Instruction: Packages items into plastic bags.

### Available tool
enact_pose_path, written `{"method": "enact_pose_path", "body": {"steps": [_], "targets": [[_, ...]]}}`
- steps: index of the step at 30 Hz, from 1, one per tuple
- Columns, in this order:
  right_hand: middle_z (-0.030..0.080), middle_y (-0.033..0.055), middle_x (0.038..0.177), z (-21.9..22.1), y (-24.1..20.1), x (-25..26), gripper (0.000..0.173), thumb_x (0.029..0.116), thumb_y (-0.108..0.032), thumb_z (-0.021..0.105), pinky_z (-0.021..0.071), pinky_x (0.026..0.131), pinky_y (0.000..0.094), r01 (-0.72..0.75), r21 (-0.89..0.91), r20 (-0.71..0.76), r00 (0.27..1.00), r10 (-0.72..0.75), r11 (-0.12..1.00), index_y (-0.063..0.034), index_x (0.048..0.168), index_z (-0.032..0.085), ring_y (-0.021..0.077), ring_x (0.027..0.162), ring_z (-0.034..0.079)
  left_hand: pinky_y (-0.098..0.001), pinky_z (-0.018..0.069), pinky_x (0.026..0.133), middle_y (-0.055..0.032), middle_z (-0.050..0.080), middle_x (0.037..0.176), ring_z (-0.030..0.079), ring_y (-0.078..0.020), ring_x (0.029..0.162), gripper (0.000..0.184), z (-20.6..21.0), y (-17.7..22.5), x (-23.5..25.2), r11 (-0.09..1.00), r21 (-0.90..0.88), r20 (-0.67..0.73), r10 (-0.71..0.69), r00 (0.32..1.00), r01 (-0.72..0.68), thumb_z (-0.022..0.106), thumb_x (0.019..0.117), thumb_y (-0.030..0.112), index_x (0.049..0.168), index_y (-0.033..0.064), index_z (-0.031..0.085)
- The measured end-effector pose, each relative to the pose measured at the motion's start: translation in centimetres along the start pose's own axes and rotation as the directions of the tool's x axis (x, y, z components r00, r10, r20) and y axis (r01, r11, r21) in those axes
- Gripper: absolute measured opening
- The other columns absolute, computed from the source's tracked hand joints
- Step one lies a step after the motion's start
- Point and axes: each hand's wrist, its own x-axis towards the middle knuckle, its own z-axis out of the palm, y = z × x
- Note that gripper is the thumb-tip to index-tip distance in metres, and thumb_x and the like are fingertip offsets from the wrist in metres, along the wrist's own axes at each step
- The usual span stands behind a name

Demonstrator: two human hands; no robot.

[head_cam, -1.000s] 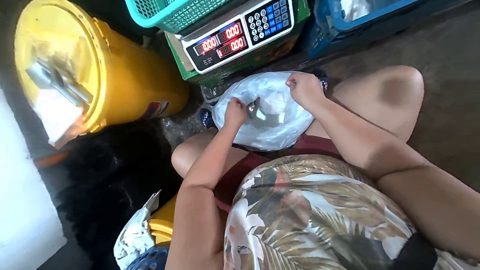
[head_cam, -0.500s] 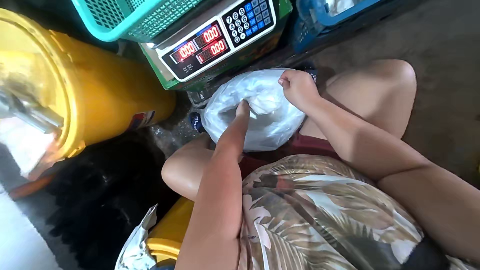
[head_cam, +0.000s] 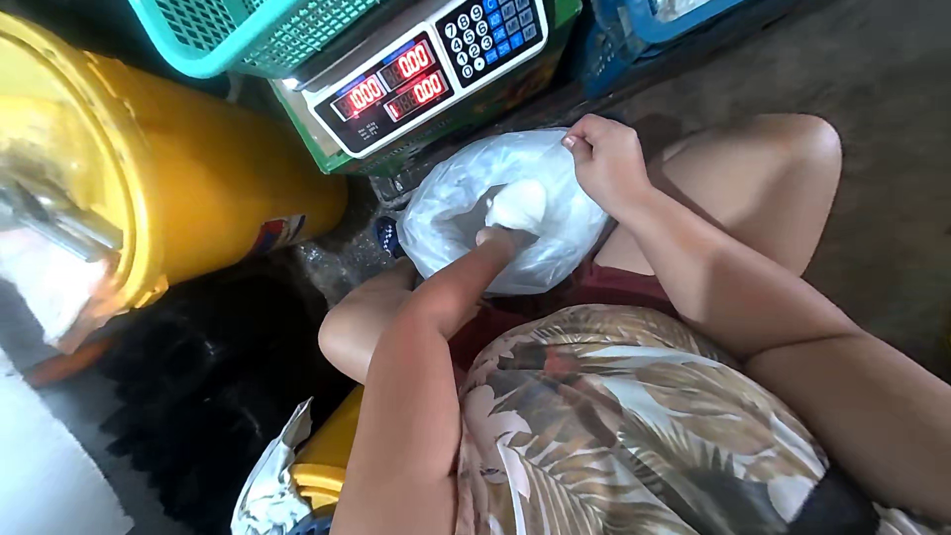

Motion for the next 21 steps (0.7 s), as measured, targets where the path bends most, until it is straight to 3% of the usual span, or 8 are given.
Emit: {"method": "enact_pose_path", "body": {"steps": [8,13,15,17,18,19,20,21], "targets": [[0.071,0.0226,0.106,1.2,-0.2,-0.2,0.025,0.1058,-0.012,0.051,0.0537,0.092,0.0535,0.107,-0.010,0.091,0.990,-0.106,0.994,0.0044,0.107,0.069,0.0375,0.101,0.070,-0.0708,0.0491,0.092,-0.0292,0.057,0.140,0.059,-0.0493,0.124,0.036,1.7,0.5,-0.1,0.989,0.022,0.031,0.144,0.989,-0.145,0.050,0.1069,0.019,0.134,-0.0027,0.059],[0.071,0.0220,0.104,0.0,-0.5,-0.3,0.024,0.1055,-0.012,0.050,0.0545,0.091,0.0497,0.163,-0.003,-0.009,0.987,-0.163,0.987,0.0044,0.107,0.069,0.0353,0.099,0.070,-0.0713,0.0477,0.092,-0.0265,0.067,0.125,0.063,-0.0472,0.118,0.036,1.2,-1.5,0.0,0.977,0.037,-0.053,0.212,0.976,-0.210,0.053,0.1055,0.028,0.120,-0.0005,0.069],[0.071,0.0216,0.101,0.1,-0.5,-0.2,0.024,0.1053,-0.012,0.051,0.0549,0.089,0.0485,0.187,-0.002,-0.045,0.981,-0.187,0.982,0.0045,0.105,0.068,0.0346,0.097,0.070,-0.0686,0.0457,0.099,-0.0272,0.064,0.131,0.060,-0.0464,0.124,0.037,0.1,-1.6,-1.4,0.987,0.060,-0.054,0.154,0.987,-0.151,0.058,0.1038,0.026,0.125,-0.0023,0.067],[0.071,0.0223,0.099,0.6,-0.5,-0.2,0.024,0.1048,-0.011,0.051,0.0550,0.088,0.0493,0.205,0.009,-0.046,0.978,-0.205,0.979,0.0052,0.105,0.069,0.0360,0.096,0.070,-0.0637,0.0403,0.109,-0.0259,0.051,0.149,0.048,-0.0432,0.139,0.041,-2.0,-1.1,-4.3,0.994,0.082,0.109,0.062,0.992,-0.071,0.049,0.1088,0.022,0.141,-0.0032,0.055],[0.072,0.0220,0.098,1.0,-0.5,-0.3,0.024,0.1046,-0.011,0.051,0.0554,0.087,0.0491,0.219,0.011,-0.049,0.975,-0.218,0.976,0.0049,0.104,0.069,0.0360,0.095,0.071,-0.0641,0.0404,0.109,-0.0259,0.051,0.149,0.048,-0.0431,0.139,0.041,-1.3,-1.2,-4.7,0.992,0.092,0.068,0.079,0.995,-0.085,0.046,0.1101,0.022,0.141,-0.0034,0.055],[0.072,0.0217,0.098,1.1,-0.5,-0.4,0.024,0.1046,-0.011,0.051,0.0558,0.087,0.0492,0.230,0.011,-0.050,0.972,-0.230,0.973,0.0044,0.104,0.070,0.0358,0.094,0.071,-0.0668,0.0447,0.102,-0.0275,0.060,0.137,0.057,-0.0451,0.129,0.038,1.0,-1.9,-4.1,0.984,0.099,-0.133,0.158,0.978,-0.146,0.046,0.1095,0.023,0.130,-0.0045,0.063],[0.072,0.0215,0.098,1.2,-0.6,-0.5,0.024,0.1046,-0.011,0.052,0.0560,0.088,0.0486,0.243,0.013,-0.061,0.968,-0.242,0.970,0.0042,0.104,0.070,0.0355,0.095,0.071,-0.0698,0.0504,0.084,-0.0290,0.071,0.111,0.068,-0.0476,0.105,0.036,4.4,-2.8,-2.3,0.964,0.118,-0.457,0.266,0.849,-0.239,0.052,0.1044,0.023,0.106,-0.0061,0.073],[0.072,0.0218,0.099,1.1,-0.7,-0.6,0.024,0.1045,-0.011,0.052,0.0561,0.088,0.0479,0.264,0.018,-0.083,0.962,-0.261,0.964,0.0045,0.104,0.070,0.0355,0.095,0.072,-0.0690,0.0483,0.093,-0.0288,0.068,0.122,0.064,-0.0470,0.116,0.037,3.1,-2.3,-3.0,0.976,0.089,-0.321,0.219,0.921,-0.201,0.050,0.1072,0.023,0.115,-0.0067,0.070]]}}
